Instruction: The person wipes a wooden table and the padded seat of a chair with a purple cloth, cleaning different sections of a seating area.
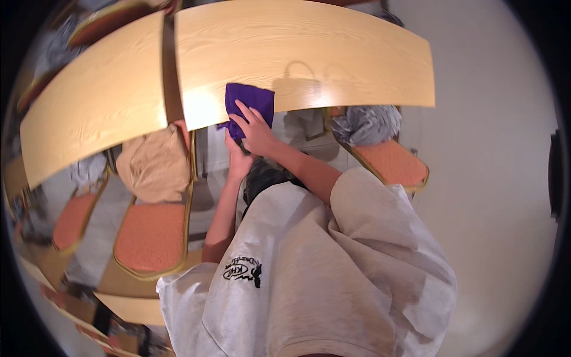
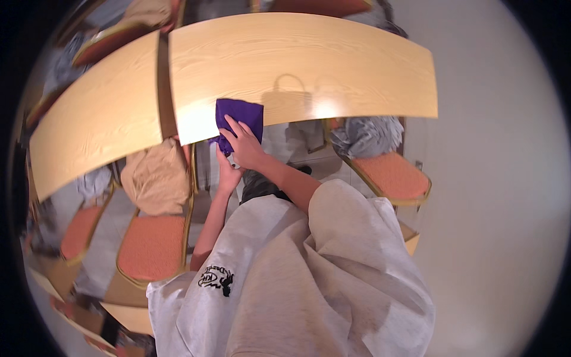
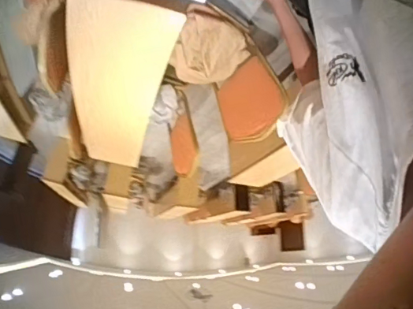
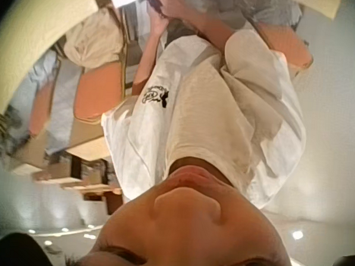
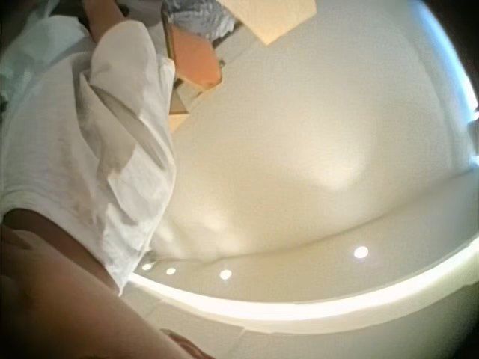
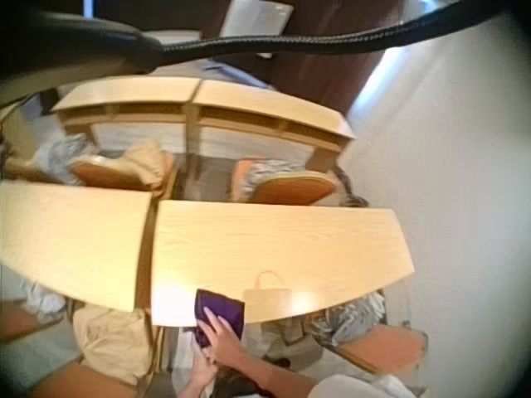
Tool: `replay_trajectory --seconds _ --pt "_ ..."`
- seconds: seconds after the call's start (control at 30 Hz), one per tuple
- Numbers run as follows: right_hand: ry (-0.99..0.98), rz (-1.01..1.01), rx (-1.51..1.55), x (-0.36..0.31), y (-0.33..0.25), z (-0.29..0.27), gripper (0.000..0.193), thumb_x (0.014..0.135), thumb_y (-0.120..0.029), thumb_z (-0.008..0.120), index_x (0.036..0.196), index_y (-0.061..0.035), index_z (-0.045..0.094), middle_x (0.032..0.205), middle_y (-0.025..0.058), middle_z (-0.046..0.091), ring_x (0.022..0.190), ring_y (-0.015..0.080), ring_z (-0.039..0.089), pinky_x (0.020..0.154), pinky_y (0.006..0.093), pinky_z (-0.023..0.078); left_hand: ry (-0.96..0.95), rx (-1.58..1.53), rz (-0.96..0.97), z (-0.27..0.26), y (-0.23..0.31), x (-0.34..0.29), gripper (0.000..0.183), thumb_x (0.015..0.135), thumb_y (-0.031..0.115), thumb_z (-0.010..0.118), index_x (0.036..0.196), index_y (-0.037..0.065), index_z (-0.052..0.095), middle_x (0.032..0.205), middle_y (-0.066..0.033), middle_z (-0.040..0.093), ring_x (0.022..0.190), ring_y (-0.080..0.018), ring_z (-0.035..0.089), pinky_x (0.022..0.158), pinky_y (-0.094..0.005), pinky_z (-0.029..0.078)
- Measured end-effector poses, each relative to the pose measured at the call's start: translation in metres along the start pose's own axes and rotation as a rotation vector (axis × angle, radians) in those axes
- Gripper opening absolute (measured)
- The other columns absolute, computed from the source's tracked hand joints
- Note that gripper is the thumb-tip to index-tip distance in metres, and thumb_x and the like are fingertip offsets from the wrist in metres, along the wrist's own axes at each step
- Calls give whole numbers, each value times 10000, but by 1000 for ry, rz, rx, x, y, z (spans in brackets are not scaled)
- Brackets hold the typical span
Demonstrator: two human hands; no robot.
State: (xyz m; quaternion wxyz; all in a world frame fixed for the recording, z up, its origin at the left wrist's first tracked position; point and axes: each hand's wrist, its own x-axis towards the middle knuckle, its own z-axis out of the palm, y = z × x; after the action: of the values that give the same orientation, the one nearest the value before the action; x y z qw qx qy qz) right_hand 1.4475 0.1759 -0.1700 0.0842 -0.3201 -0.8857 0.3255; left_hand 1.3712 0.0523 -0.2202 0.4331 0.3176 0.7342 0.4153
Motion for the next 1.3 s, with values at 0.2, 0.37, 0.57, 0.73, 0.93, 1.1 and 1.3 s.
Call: replay_trajectory --seconds 0.2,0.37,0.57,0.73,0.93,1.1,1.3 --pt "128 543 483 -126 73 -92 597 682 -110 777 1244 31 636 1243 218 663 1173 385 640 1045 427 501 -404 160 365 58 84 10 639 662 284 970 1111 58 576 1386 -203 418 1306 -413 432 1106 -483 388" --pt "494 708 550 -265 75 -149 613 775 -247 831 1243 -3 520 1117 197 644 1057 294 651 962 406 501 -1012 -312 8 155 166 5 427 834 168 847 781 69 435 950 -85 618 985 -156 602 852 -314 489" --pt "884 788 493 -429 81 -185 446 870 -224 807 1158 -60 508 945 59 572 873 142 538 790 334 459 -1031 -15 551 286 237 -57 393 879 32 719 720 39 359 683 -20 525 713 -76 495 645 -271 426" --pt "924 1032 565 -553 89 -215 284 914 -158 761 1046 -74 524 656 -1 441 635 89 367 572 300 344 -1083 79 723 373 289 -110 394 884 31 714 721 25 355 632 -11 434 664 -83 406 588 -279 399" --pt "1004 844 306 -609 84 -246 329 1012 -240 630 842 24 528 679 185 513 611 352 482 605 423 425 -1026 252 1154 437 360 -186 349 852 33 769 782 39 427 673 -116 482 579 -229 482 570 -318 426" --pt "1086 777 380 -617 63 -275 358 1027 -276 612 847 21 523 724 197 521 661 362 463 647 415 425 -731 169 1442 466 413 -206 286 820 57 817 920 56 550 746 -90 614 637 -189 611 637 -294 500" --pt "1383 888 228 -632 146 -331 409 1058 -366 556 892 8 578 692 160 522 632 279 474 635 396 425 -601 -40 1343 564 444 -197 363 829 187 856 1033 38 596 852 -100 689 761 -210 675 731 -330 544"
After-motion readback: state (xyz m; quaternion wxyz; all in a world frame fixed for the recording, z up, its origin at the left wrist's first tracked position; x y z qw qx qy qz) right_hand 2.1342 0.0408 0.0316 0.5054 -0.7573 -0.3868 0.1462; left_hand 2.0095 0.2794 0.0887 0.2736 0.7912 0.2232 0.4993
